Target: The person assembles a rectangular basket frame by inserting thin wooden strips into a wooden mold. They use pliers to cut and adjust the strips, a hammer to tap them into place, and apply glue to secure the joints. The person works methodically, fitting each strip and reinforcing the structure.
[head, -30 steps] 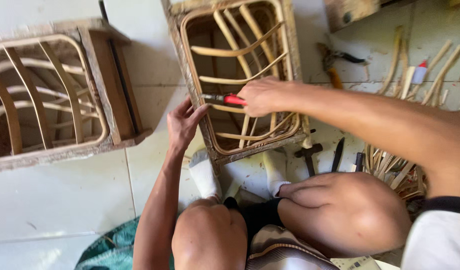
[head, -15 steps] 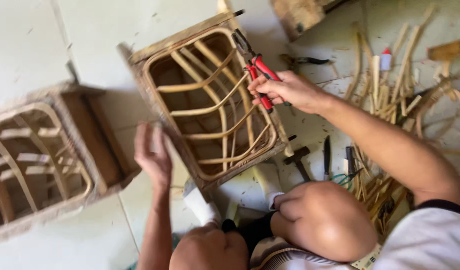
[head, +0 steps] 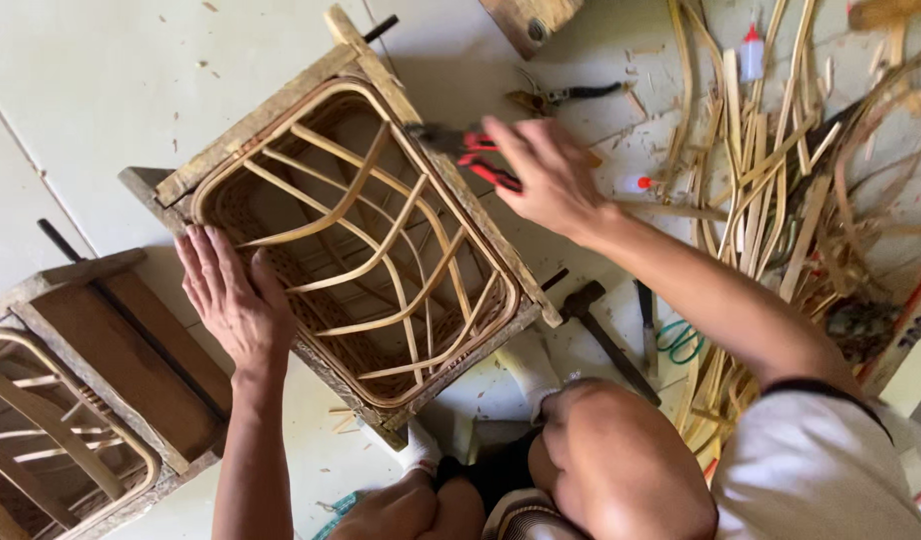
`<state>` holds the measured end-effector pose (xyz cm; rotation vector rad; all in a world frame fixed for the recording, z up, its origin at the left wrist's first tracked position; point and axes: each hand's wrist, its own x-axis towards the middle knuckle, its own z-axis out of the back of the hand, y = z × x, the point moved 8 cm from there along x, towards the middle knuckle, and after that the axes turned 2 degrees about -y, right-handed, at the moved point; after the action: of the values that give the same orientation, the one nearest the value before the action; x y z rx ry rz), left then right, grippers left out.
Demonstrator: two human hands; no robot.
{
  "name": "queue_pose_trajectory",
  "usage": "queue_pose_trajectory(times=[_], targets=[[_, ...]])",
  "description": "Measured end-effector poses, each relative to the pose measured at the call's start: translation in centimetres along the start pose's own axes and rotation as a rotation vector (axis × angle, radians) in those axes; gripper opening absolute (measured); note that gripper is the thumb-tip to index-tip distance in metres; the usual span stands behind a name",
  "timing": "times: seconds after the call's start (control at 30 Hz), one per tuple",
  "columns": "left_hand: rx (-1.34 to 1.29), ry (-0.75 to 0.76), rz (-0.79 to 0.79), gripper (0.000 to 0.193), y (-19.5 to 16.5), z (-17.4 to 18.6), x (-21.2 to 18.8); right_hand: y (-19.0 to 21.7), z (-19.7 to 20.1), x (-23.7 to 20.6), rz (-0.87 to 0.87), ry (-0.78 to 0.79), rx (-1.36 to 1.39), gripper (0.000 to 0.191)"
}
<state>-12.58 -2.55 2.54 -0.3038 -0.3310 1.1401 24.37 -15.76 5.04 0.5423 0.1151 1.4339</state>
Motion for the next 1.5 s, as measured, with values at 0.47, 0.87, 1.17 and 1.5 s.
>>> queue_pose_trajectory(times=[0.47, 0.87, 1.17, 1.5], targets=[[-0.116, 0.059, -0.536, 0.053, -5.0, -1.3, -19.6, -1.4, -5.4, 5.9, 0.268, -0.084, -0.252, 0.093], [-0.030, 0.283, -0.586, 0.067, -10.3, -0.3, -21.0, -1.7, 1.8, -6.4, 0.049, -0.072, 0.017, 0.082], [-0.015, 0.280, -0.608, 0.067, -10.7, -0.2, -21.1, 2.4, 7.2, -17.3, 0.091, 0.136, -0.142, 0.083], [0.051, 0.247, -0.619, 0.068, -10.6, -0.3, -21.2, 3.2, 7.8, -16.5, 0.111, 0.031, -0.074, 0.063]])
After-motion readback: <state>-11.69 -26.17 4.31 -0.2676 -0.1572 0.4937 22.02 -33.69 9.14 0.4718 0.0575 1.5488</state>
